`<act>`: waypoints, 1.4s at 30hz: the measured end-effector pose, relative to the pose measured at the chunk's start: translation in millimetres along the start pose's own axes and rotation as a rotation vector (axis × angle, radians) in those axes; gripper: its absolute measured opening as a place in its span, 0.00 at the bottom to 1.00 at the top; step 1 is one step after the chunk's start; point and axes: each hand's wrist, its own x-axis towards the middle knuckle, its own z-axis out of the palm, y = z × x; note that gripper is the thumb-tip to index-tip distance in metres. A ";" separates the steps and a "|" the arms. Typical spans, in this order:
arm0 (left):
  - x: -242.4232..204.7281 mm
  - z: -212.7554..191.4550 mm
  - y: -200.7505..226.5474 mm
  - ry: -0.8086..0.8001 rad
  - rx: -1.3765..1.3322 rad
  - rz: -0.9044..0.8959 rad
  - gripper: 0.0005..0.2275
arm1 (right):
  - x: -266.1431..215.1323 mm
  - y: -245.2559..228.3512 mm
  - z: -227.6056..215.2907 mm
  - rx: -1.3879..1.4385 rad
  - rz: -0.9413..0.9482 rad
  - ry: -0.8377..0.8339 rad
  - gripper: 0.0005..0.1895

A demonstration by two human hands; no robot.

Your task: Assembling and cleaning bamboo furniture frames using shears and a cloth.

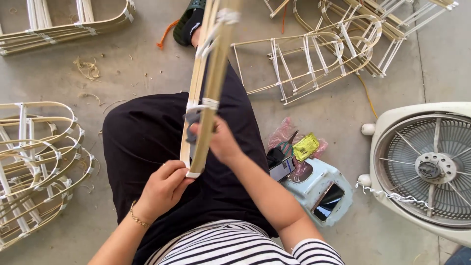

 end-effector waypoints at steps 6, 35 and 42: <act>-44.4 -10.5 -9.8 0.116 -0.502 -0.804 0.10 | -38.3 22.2 21.1 0.107 0.525 -0.117 0.18; 13.3 23.9 -52.9 -0.129 -1.110 -1.114 0.18 | -6.2 22.6 5.2 -0.502 -0.028 0.005 0.31; 15.5 15.1 -47.4 -0.077 -1.210 -1.291 0.15 | 34.6 -9.2 -18.1 -0.608 -0.184 0.146 0.32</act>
